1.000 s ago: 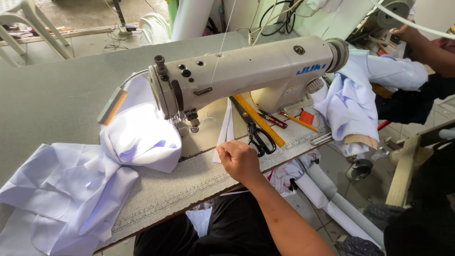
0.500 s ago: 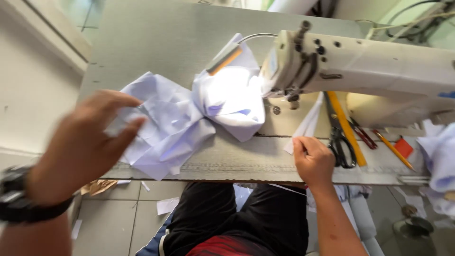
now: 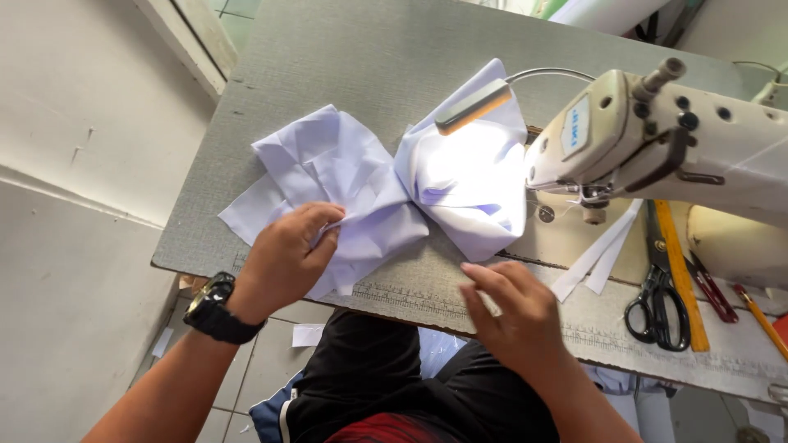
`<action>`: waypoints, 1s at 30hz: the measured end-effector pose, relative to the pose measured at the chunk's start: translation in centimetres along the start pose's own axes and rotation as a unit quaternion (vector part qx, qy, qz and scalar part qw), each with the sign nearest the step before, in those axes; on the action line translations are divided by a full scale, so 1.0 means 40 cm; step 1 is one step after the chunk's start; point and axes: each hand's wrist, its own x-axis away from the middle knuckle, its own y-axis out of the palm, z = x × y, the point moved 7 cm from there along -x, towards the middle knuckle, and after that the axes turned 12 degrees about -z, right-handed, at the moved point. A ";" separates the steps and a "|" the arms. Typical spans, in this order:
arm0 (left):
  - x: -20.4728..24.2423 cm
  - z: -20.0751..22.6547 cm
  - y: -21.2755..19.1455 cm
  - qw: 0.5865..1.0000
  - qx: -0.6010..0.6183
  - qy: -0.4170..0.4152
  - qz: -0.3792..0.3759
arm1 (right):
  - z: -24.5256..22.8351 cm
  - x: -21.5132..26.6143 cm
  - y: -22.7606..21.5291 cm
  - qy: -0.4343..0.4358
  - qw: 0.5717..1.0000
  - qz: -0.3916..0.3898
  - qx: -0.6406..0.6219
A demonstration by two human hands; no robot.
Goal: Measuring and cutting white fabric into strips using a ruler and scissors at a sewing station.
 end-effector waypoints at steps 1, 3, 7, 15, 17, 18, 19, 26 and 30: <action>0.018 0.019 -0.007 0.995 0.096 0.021 -0.004 | -0.025 -0.019 0.023 -0.023 0.999 -0.020 -0.017; 0.049 0.064 -0.023 0.981 0.190 0.036 -0.004 | -0.065 -0.059 0.064 -0.048 0.997 -0.044 -0.038; 0.072 0.141 -0.036 0.968 0.202 0.134 -0.067 | -0.092 -0.130 0.174 -0.107 0.985 -0.136 0.018; -0.073 -0.191 -0.036 0.992 -0.034 -0.123 -0.007 | -0.113 -0.131 0.064 -0.083 0.995 -0.030 -0.045; -0.102 -0.201 0.016 0.996 -0.048 -0.074 -0.015 | -0.119 -0.115 0.028 -0.082 0.994 -0.035 -0.057; -0.102 -0.212 0.013 0.996 -0.047 -0.073 -0.015 | -0.116 -0.100 0.015 -0.081 0.994 -0.035 -0.057; -0.100 -0.217 -0.007 0.998 -0.003 -0.045 0.040 | -0.111 -0.086 -0.001 -0.066 0.997 -0.026 -0.032; -0.097 -0.225 -0.286 0.951 0.272 -0.091 0.117 | -0.092 -0.051 0.039 -0.052 0.988 -0.141 0.029; -0.074 -0.133 -0.393 0.936 0.315 -0.056 0.145 | -0.027 -0.082 0.112 0.015 0.988 -0.127 0.087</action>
